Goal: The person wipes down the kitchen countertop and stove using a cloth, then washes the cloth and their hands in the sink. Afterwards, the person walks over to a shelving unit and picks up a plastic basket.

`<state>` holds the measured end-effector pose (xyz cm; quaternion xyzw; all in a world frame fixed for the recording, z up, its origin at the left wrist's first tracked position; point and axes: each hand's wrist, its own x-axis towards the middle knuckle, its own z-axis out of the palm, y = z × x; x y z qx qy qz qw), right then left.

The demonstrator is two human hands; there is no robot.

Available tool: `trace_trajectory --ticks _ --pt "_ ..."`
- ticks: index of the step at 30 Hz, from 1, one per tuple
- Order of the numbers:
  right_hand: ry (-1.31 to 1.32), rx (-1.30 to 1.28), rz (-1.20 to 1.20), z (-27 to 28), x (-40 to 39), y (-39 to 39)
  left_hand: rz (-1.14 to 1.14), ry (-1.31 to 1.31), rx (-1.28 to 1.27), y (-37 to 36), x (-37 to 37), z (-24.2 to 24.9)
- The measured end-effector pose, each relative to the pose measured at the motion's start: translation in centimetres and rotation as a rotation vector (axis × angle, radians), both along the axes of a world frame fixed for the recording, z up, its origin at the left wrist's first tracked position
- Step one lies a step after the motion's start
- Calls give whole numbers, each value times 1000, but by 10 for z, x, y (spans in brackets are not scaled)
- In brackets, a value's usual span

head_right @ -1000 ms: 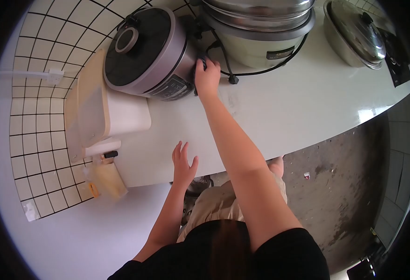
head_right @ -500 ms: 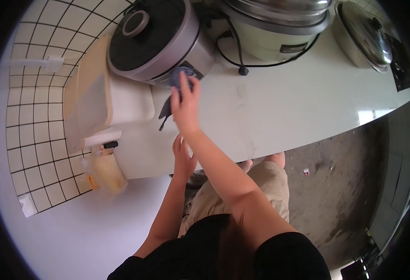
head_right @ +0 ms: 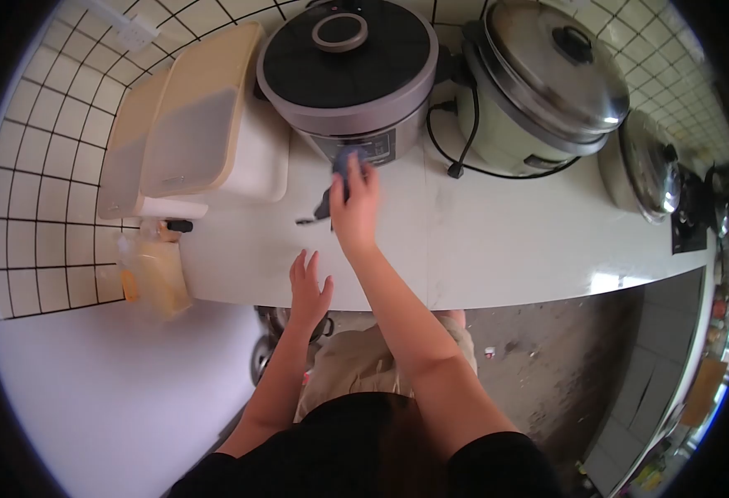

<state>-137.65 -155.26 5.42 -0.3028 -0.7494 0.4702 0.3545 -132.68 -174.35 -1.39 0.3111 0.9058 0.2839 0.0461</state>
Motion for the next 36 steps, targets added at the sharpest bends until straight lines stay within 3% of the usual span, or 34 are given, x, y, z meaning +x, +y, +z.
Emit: trace_trajectory --ticks 3,4,7,10,13,17,20,26,30,32,33,36 --pt "-75 -129 255 -11 12 -8 25 14 -14 -5 -4 -12" --pt "-32 -227 238 -2 16 -6 29 28 -16 -7 -6 -14" --pt "-12 16 49 2 23 17 64 -3 -60 -7 -2 -8" --pt "101 -120 -135 13 24 35 75 7 -88 -7 1 -10" --pt "69 -199 -161 22 9 31 92 -2 -131 -6 1 -7" --pt "-57 98 100 13 -11 7 78 -23 -97 -13 1 -8" --pt "-32 20 269 36 -11 -13 61 -43 -54 -16 -4 -10" --pt "122 253 125 117 10 55 40 -48 -19 -21 -4 -10" --pt "-42 661 103 165 -15 145 33 -34 -5 -22 -4 -11" --pt "-273 663 124 172 -36 176 30 -27 -1 -22 -4 -12" --pt "-389 657 132 174 -40 180 27 -28 -2 -22 -3 -12" --pt "-355 825 193 156 -46 159 25 -37 -1 -23 -5 -13"
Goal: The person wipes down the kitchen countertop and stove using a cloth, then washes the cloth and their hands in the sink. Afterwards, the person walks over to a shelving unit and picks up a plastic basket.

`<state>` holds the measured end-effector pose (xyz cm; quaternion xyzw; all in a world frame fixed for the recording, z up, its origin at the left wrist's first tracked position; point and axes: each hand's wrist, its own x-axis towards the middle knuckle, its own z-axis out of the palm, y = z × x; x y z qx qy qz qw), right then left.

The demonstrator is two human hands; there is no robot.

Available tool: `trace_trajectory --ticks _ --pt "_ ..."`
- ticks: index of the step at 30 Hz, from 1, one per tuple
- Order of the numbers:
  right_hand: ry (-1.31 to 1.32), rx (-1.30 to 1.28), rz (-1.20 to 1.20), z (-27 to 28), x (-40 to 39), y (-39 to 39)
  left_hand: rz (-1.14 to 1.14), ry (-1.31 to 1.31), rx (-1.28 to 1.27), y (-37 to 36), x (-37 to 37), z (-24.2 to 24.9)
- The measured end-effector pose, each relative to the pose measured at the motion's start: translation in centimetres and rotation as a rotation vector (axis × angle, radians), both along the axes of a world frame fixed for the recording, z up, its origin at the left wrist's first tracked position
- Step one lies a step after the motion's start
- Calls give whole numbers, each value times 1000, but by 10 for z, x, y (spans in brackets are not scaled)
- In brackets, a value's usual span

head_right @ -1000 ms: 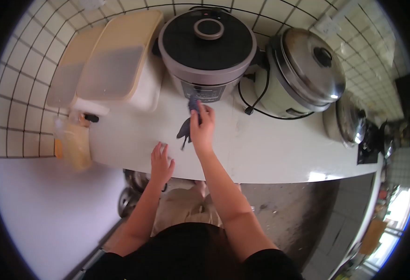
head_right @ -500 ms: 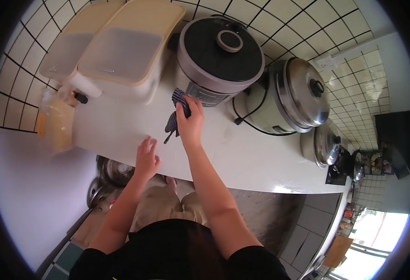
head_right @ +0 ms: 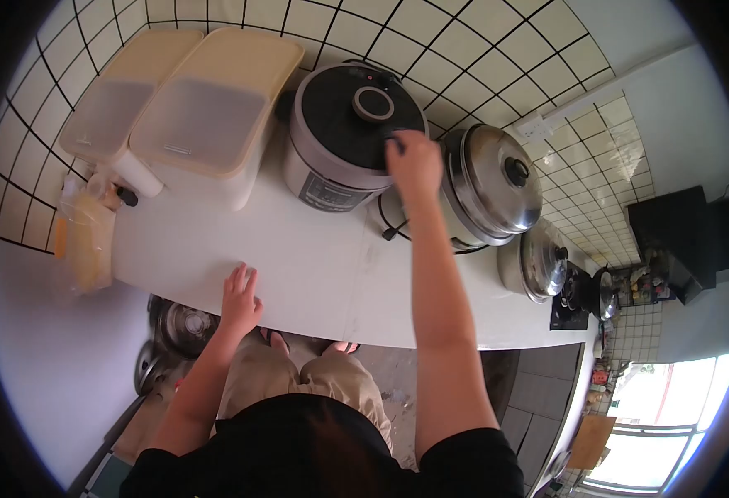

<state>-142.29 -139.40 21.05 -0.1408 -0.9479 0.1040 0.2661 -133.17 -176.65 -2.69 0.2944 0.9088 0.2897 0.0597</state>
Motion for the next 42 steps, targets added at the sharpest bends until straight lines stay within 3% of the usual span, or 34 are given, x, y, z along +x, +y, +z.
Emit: trace_trajectory --ticks 4,7,13,15,18,21,24,29,32,38,42 --pt "65 34 288 3 -3 -94 14 -27 -27 4 0 3" --pt "85 -20 334 0 -6 -103 -1 -18 -53 4 -1 3" --pt "75 10 30 -1 32 -31 -25 -9 7 -1 -5 4" --pt "76 -89 -45 0 43 -7 -14 11 0 0 -5 4" --pt "76 -57 -99 -4 52 -19 3 20 -18 3 -2 3" --pt "154 29 51 -17 58 -66 23 3 -16 1 -3 6" --pt "210 -10 147 -58 74 -107 30 5 32 -2 -4 5" --pt "-78 -202 124 -184 120 -136 40 -32 102 -15 -2 11" --pt "-244 24 52 -240 134 -143 98 -35 112 -26 5 16" --pt "-219 46 86 -269 66 -165 228 -47 127 -57 18 24" --pt "-211 32 200 -274 9 -222 385 -46 172 -75 22 24"
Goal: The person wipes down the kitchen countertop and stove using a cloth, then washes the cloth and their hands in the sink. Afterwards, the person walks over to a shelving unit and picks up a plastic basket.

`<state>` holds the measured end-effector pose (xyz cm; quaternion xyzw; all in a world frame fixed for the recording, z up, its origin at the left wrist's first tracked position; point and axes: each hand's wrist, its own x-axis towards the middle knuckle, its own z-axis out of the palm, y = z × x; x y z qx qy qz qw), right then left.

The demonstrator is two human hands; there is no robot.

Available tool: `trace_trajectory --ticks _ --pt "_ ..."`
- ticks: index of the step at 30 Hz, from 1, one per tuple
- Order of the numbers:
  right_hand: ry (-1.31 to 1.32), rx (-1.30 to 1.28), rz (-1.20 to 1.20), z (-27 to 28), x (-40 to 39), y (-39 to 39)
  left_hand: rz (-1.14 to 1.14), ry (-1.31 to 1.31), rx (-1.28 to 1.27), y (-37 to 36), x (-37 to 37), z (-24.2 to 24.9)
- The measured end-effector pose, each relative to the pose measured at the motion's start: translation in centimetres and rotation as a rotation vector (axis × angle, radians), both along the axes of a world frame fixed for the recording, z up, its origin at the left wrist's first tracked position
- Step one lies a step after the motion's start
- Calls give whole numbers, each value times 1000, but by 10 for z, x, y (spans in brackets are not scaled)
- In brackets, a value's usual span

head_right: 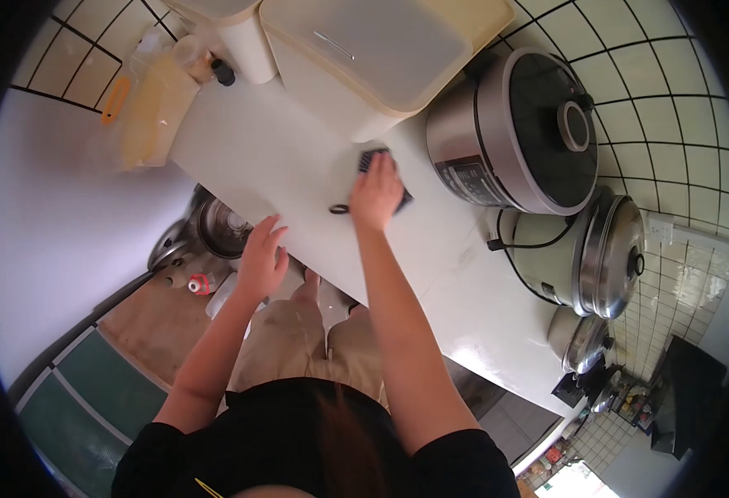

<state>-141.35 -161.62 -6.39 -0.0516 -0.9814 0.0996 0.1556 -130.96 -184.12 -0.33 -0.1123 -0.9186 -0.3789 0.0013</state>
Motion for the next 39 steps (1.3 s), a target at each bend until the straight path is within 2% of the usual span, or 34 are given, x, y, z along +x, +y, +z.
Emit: trace_trajectory --ticks 3,6,9,11,16,20,23,27,33,36,39 --pt "-88 -186 199 9 14 -54 68 6 -15 -11 -2 0" --pt "-134 -221 443 25 68 -74 92 -12 -8 -14 -5 2" --pt "-205 -189 436 18 101 -47 78 -7 -18 -10 -10 6" --pt "-148 -49 290 12 98 -16 67 -21 -5 -7 -11 9" --pt "50 36 62 -9 -6 57 29 5 6 -1 -6 2" --pt "30 12 -41 -3 -33 46 42 -15 40 -2 4 3" --pt "5 17 -105 0 0 2 99 -20 64 -8 8 1" --pt "-38 -21 6 -1 24 -75 237 -43 92 -15 17 -1" --pt "50 -84 284 -7 -50 -195 442 -47 84 -33 29 2" --pt "190 -66 292 -17 -87 -243 473 -38 20 -46 41 2" --pt "195 -151 326 -13 -110 -269 514 -54 28 -58 59 0"
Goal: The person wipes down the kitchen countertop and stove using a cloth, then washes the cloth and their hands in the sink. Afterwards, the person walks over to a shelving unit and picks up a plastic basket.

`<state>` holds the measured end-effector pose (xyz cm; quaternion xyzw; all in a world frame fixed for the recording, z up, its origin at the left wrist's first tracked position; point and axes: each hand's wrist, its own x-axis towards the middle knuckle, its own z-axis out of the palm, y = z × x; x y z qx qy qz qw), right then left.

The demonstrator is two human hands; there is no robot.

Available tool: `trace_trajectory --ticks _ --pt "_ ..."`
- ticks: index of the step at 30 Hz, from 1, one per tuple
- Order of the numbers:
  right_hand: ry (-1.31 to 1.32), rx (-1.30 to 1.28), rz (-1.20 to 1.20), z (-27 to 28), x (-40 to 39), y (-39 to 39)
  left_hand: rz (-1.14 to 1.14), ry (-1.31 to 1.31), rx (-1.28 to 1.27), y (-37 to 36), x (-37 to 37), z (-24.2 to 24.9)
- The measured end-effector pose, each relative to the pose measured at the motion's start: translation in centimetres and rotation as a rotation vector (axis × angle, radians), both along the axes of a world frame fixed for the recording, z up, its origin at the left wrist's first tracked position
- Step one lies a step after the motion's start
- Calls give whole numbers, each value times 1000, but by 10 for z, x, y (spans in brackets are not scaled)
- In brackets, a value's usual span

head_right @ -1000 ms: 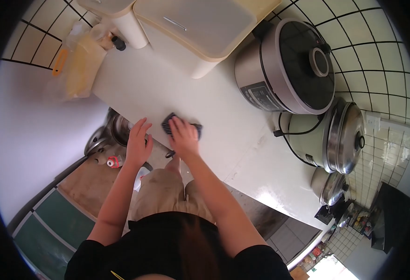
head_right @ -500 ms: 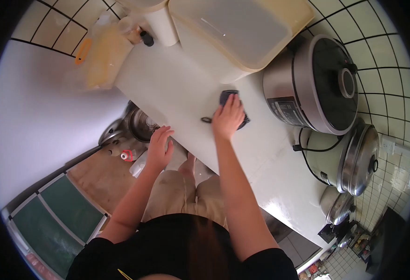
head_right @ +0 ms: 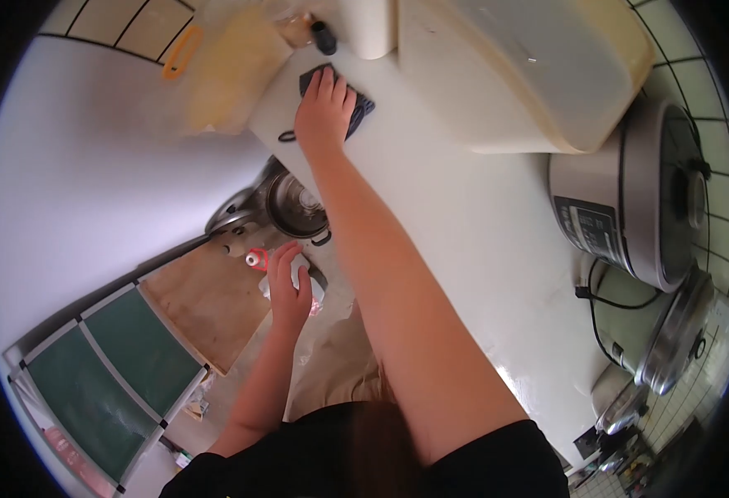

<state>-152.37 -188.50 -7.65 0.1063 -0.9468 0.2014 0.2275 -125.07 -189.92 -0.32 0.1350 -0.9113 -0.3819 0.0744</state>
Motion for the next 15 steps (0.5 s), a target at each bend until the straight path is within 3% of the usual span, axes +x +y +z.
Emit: trace_trajectory --ticks 7,15 --pt "112 66 121 -9 -24 -20 134 -49 36 -11 43 -14" --pt "-6 -79 508 13 59 -14 148 -41 59 -15 26 -12"
